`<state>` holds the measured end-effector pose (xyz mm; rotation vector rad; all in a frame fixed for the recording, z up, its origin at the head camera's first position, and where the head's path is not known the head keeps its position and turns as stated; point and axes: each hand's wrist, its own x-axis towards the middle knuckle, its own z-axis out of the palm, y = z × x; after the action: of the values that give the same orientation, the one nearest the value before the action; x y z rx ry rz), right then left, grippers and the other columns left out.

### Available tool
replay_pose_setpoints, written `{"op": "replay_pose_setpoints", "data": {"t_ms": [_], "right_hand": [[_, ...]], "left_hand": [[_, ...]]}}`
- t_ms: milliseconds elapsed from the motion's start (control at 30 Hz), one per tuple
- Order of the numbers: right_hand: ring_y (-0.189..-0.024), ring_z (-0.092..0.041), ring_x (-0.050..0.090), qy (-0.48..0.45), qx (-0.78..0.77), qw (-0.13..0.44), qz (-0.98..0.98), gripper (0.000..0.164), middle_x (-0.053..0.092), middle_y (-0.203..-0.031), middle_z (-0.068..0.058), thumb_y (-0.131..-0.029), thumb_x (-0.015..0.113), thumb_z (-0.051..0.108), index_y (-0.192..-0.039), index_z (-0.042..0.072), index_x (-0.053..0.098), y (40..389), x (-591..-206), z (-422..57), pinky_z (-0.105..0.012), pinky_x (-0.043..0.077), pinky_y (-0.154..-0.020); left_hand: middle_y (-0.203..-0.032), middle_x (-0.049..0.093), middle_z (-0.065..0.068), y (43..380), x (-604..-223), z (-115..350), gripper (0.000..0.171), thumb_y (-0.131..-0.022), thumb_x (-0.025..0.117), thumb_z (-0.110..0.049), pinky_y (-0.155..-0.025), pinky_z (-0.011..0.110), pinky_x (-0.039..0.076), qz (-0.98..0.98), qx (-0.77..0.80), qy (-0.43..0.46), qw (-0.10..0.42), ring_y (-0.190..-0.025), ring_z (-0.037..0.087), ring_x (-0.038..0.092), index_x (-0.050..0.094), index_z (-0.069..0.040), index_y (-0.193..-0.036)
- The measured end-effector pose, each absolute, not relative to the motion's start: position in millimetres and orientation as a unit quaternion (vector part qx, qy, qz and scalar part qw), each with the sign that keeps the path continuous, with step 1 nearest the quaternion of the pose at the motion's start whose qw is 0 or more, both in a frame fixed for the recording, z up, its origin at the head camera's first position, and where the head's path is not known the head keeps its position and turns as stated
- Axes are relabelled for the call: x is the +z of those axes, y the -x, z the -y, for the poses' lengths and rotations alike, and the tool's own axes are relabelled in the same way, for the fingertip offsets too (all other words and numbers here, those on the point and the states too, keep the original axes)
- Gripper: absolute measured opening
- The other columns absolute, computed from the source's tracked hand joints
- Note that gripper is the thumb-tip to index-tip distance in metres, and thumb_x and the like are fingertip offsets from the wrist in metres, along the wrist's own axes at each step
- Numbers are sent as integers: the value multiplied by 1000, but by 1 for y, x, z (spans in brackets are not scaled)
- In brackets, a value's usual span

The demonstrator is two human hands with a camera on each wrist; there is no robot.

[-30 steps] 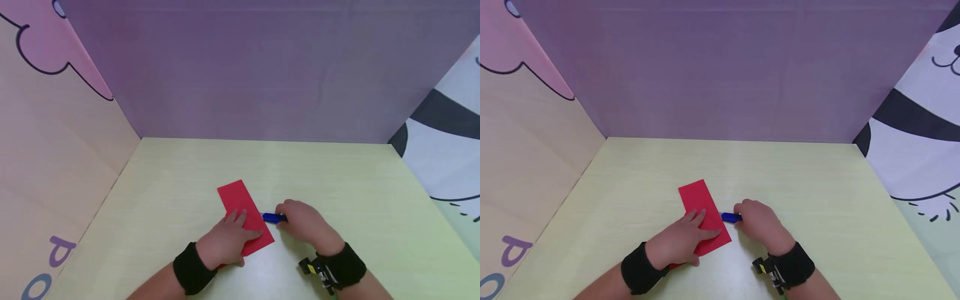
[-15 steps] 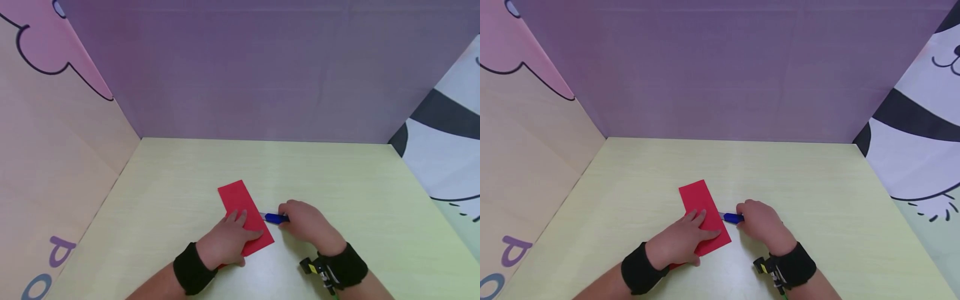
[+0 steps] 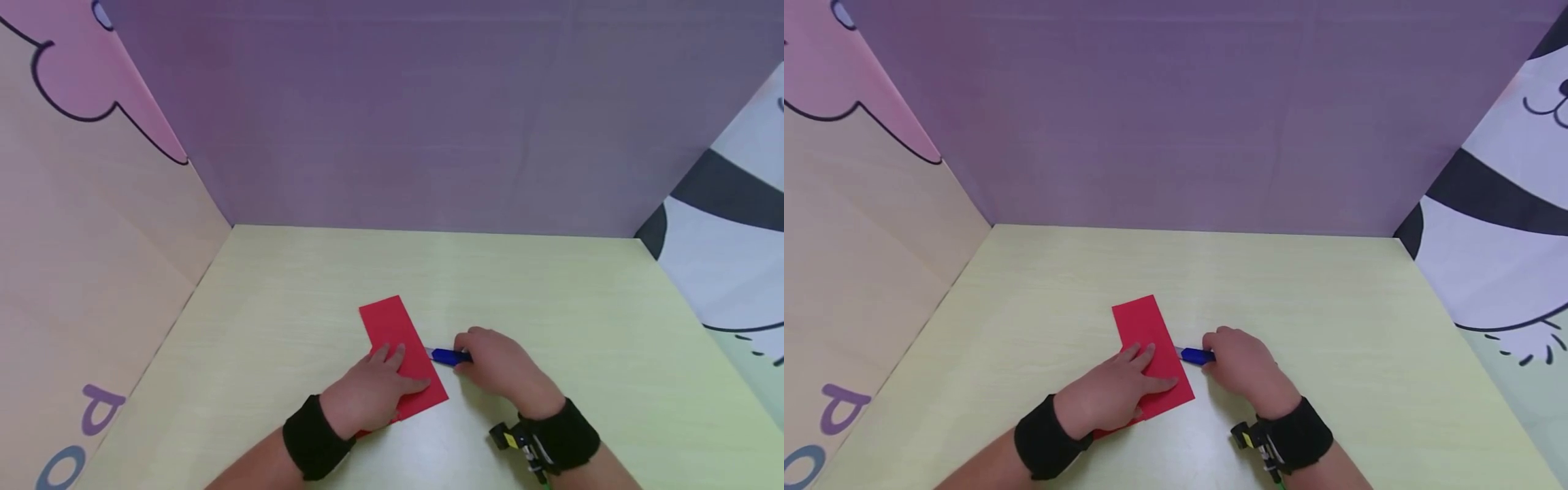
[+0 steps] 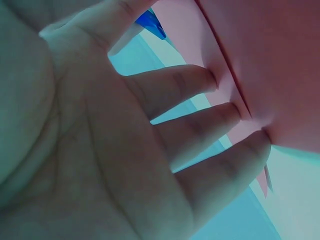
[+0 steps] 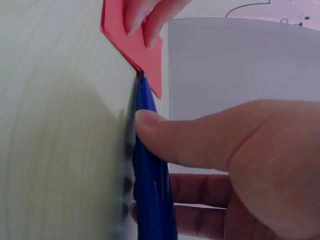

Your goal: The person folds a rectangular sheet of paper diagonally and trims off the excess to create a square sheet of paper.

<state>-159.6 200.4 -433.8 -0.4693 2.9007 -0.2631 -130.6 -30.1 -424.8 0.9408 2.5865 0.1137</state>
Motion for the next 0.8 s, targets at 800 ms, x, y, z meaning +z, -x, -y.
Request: {"op": "replay_pose_setpoints", "data": {"t_ms": [800], "right_hand": [[-67,-12,48,162,-86,74,-980,19,54,-77,6,-81,80,24,-92,17,66,158,-434,-195,-29,44,-64]], "left_hand": [[-151,40,10,131,-425,31,66,-83,77,-22,-109,48,36,-919,45,-347,181,-141,35,30,50,-45,-138]]}}
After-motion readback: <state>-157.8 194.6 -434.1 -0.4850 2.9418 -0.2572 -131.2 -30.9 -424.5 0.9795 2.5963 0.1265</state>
